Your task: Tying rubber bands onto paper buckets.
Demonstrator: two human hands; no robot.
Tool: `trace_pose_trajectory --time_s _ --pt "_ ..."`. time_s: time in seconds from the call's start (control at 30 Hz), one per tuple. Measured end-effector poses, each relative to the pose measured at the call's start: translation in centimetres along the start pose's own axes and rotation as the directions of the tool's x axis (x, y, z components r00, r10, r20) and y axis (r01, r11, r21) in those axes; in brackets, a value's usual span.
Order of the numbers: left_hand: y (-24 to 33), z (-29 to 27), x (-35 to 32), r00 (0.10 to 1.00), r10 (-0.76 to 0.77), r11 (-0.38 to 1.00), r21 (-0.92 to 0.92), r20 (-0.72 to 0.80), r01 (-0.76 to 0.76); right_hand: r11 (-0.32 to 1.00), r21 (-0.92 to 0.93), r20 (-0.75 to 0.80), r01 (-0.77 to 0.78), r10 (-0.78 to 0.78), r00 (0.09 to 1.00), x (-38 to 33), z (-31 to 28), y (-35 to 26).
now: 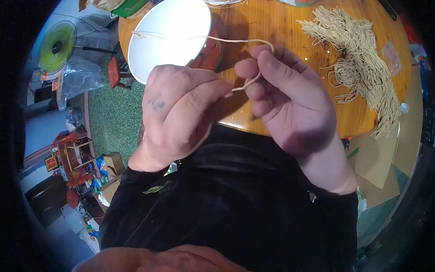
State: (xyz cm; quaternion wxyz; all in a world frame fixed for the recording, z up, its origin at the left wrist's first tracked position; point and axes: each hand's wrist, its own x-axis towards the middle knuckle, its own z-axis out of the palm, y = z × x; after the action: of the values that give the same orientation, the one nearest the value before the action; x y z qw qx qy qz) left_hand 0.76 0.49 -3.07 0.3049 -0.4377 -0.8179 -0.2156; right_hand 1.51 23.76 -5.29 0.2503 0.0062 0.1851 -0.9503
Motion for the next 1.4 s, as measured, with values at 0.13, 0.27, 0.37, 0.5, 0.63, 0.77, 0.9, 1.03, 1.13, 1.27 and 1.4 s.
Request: trace_pose_trajectory --time_s 0.13,0.27,0.37,0.5,0.63,0.77,0.9,1.03,1.13,1.27,1.4 --pt "0.4 -0.8 -0.3 0.999 -0.028 0.999 -0.043 0.02 0.028 0.457 -0.848 -0.104 0.267 -0.639 0.762 0.4 0.9 2.4" --pt "0.9 -2.3 0.0 0.992 -0.078 0.995 -0.06 0.102 0.085 0.074 -0.865 0.463 0.496 -0.264 0.846 -1.2 0.2 2.2" --pt "0.6 -2.1 -0.3 0.993 -0.072 0.992 -0.098 0.097 0.081 0.411 -0.849 0.215 0.331 -0.303 0.928 -0.9 0.4 4.5" --pt "0.0 -2.3 -0.7 0.992 -0.037 0.991 -0.121 0.125 0.052 0.45 -0.843 0.196 0.294 -0.253 0.948 -0.7 0.4 3.8" --pt "-0.4 -3.2 0.2 0.983 -0.094 0.976 -0.18 0.16 0.122 -0.27 -0.79 0.61 0.55 -0.262 0.748 1.4 0.8 1.8" --pt "-1.5 -3.7 0.9 0.979 -0.038 0.982 -0.172 0.201 0.073 -0.256 -0.786 0.613 0.563 -0.204 0.763 2.0 0.9 0.7" --pt "-1.6 -3.7 1.3 0.975 -0.2 0.975 -0.077 0.093 0.207 -0.428 -0.729 0.657 0.534 -0.222 0.72 2.9 0.5 0.2" --pt "-1.7 -3.1 2.2 0.896 -0.375 0.927 0.111 0.237 0.359 -0.299 -0.896 0.427 0.328 -0.377 0.822 3.5 0.2 0.3" --pt "-1.7 -2.1 1.5 0.866 -0.428 0.904 0.104 0.258 0.415 -0.332 -0.898 0.421 0.288 -0.462 0.78 4.9 0.0 -0.3" --pt "-1.5 -2.9 1.3 0.826 -0.433 0.891 0.031 0.361 0.453 -0.425 -0.69 0.71 0.586 -0.557 0.432 6.7 -2.2 -2.5" --pt "-1.4 -3.6 1.3 0.757 -0.491 0.84 0.006 0.431 0.542 0.534 -0.67 0.375 0.517 -0.357 0.855 3.0 -0.8 0.2"
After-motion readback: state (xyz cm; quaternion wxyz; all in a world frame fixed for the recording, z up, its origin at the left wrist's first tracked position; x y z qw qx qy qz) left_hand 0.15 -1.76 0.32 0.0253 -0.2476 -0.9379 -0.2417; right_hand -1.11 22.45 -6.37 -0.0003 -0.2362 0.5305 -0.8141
